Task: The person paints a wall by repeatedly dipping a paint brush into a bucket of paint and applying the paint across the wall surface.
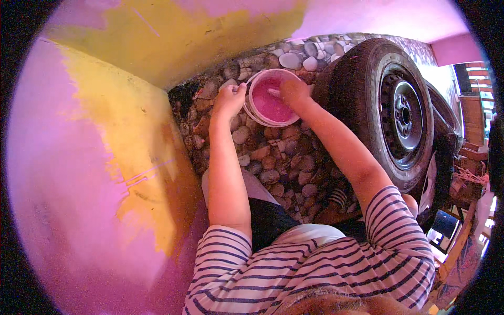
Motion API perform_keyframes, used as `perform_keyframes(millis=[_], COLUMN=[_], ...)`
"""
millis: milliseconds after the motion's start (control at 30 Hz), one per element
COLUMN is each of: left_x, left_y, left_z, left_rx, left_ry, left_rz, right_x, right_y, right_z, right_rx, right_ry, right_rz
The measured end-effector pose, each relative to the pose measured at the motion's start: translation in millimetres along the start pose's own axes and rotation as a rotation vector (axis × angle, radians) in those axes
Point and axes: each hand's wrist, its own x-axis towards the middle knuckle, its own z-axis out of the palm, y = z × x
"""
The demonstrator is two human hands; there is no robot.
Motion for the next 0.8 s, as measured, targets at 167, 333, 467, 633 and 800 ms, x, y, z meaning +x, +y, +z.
perform_keyframes(millis=[167,333,467,633,800], left_x=[-12,-10,-8,1,15], left_y=[18,8,7,0,-39], left_z=[4,-6,-5,4,-13], left_rx=[0.039,0.076,0.062,0.131,0.044], left_ry=[0.034,0.021,0.040,0.038,0.009], left_rz=[-0.010,-0.018,0.000,0.001,0.014], right_x=[2,-11,-26,-53,-68], right_y=[10,-9,-14,28,15], right_z=[37,-9,-75,-76,-63], right_rx=[-0.231,-0.129,0.012,0.096,0.559], right_ry=[-0.029,0.063,-0.129,-0.159,-0.133], right_rz=[-0.156,-0.167,0.067,0.124,0.254])
